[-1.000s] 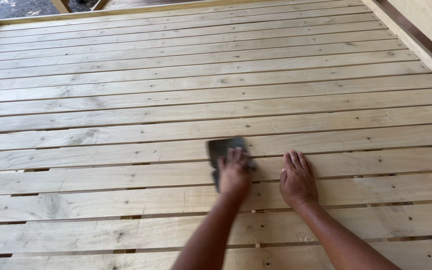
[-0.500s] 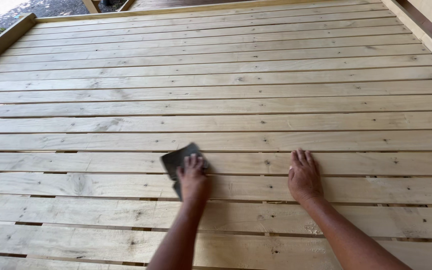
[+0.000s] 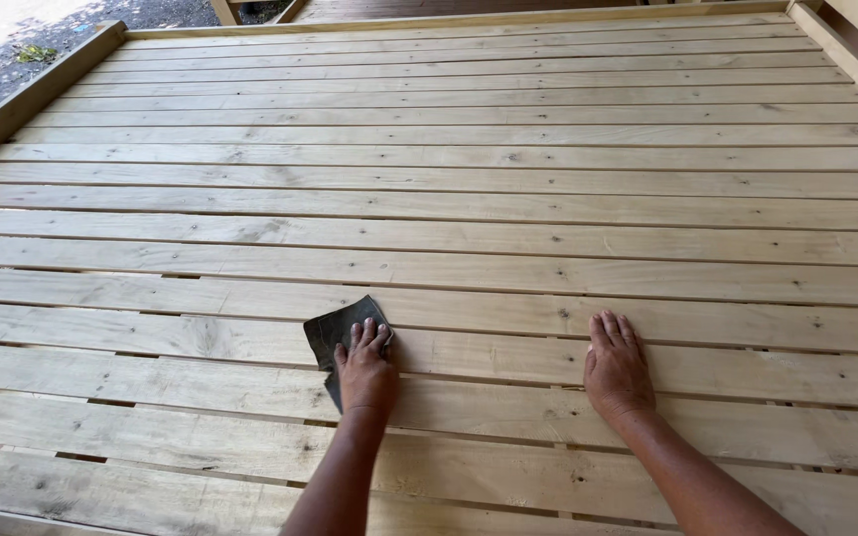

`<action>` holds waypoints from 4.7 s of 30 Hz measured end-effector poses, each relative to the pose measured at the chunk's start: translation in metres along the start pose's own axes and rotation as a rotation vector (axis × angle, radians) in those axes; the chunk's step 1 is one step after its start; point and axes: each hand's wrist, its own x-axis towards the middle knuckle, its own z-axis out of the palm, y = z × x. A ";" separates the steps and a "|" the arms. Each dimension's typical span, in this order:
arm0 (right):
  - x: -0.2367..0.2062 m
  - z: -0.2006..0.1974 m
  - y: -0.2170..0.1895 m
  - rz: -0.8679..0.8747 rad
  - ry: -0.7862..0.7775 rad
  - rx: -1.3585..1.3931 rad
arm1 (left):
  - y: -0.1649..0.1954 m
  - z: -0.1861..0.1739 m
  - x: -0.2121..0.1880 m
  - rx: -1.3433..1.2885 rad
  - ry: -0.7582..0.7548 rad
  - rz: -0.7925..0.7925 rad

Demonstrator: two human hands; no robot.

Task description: The person sands the slatted wooden surface of a large outdoor deck-like frame by hand, rubbing a piece of sandpaper back and forth across the planks. They work across different sections of the boards, steadying the wood with their free hand while sanding.

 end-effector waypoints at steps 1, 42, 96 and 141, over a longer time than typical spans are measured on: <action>-0.005 0.001 -0.011 -0.014 -0.008 -0.009 | 0.008 0.002 -0.005 0.037 -0.016 -0.037; -0.073 -0.005 -0.218 -0.004 -0.087 -0.024 | -0.123 -0.076 -0.049 0.078 -0.151 0.246; -0.055 -0.002 -0.242 0.024 -0.042 -0.098 | -0.189 -0.088 0.020 -0.186 -0.042 0.422; -0.058 -0.002 -0.242 0.041 -0.015 -0.046 | -0.166 -0.072 0.012 -0.262 -0.012 0.460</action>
